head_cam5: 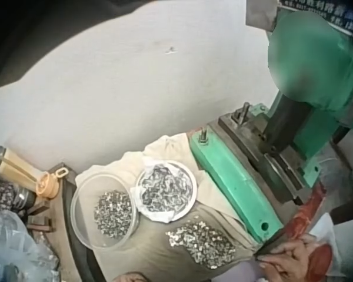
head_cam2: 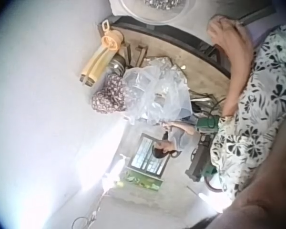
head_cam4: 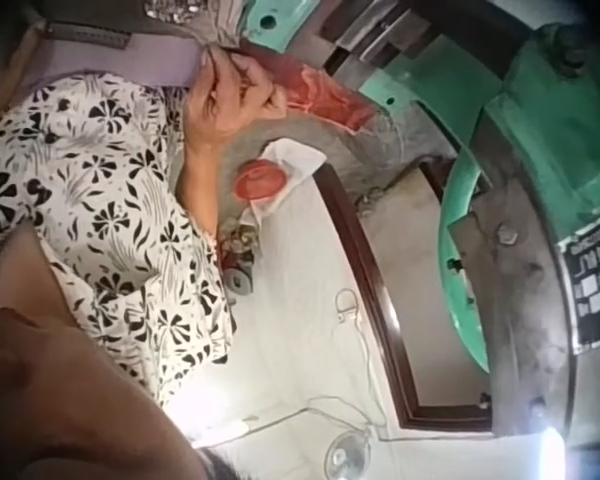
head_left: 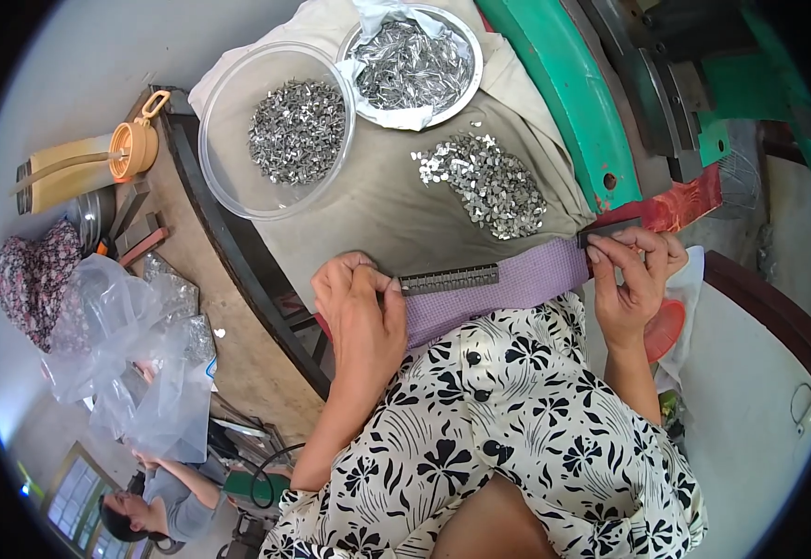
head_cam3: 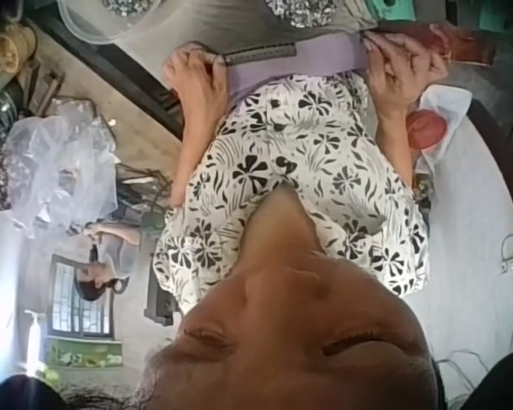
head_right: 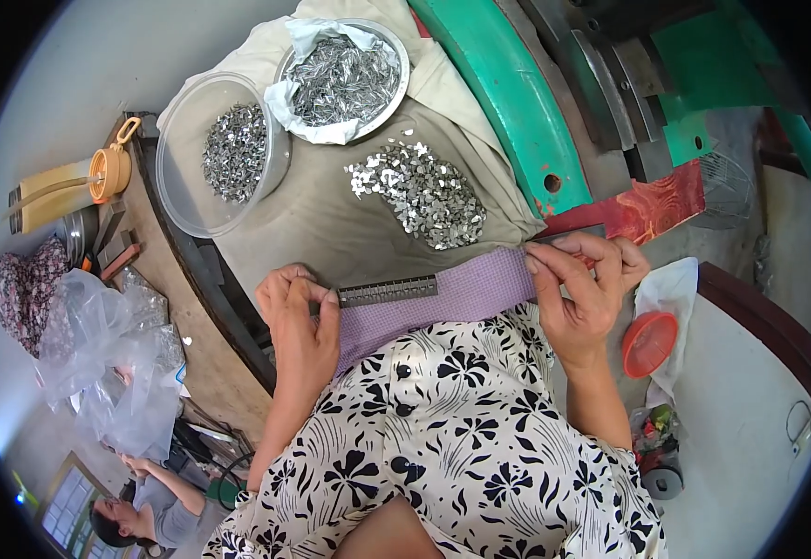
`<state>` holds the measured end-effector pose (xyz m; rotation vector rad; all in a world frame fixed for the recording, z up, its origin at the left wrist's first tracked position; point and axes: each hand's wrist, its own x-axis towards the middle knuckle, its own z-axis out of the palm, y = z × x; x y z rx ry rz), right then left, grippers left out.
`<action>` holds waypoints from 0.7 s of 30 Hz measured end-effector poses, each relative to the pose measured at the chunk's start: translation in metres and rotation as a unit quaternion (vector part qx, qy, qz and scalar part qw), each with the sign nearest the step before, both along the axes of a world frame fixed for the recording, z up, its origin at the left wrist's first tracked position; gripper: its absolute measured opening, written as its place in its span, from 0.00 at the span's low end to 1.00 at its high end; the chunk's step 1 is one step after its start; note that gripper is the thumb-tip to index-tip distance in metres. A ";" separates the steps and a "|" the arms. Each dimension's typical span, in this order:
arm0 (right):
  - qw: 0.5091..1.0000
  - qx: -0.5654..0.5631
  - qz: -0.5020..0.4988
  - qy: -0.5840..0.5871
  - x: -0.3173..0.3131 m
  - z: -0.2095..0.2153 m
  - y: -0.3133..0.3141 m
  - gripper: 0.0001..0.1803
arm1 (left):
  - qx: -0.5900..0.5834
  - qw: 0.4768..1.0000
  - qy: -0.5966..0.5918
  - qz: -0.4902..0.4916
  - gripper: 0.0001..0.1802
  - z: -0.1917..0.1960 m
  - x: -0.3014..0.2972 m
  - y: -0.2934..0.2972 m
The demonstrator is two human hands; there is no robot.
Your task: Manually arranging small metal teeth on a guide strip and processing them with a mechanical press.
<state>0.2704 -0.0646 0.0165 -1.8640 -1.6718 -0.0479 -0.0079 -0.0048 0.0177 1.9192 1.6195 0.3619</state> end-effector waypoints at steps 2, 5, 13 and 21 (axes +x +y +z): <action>1.000 0.002 0.000 0.003 0.000 -0.001 0.000 0.12 | 0.015 1.000 -0.005 0.002 0.06 -0.001 -0.001 0.001; 1.000 0.005 0.000 0.008 0.001 -0.003 -0.001 0.12 | 0.034 0.999 0.003 -0.007 0.07 -0.001 -0.001 0.003; 1.000 0.026 0.001 0.008 0.000 -0.003 -0.001 0.13 | 0.074 0.997 -0.015 -0.014 0.08 0.011 -0.002 0.014; 0.998 0.016 0.059 0.012 -0.017 0.003 0.005 0.14 | 0.300 0.948 -0.044 -0.098 0.10 0.025 0.039 0.085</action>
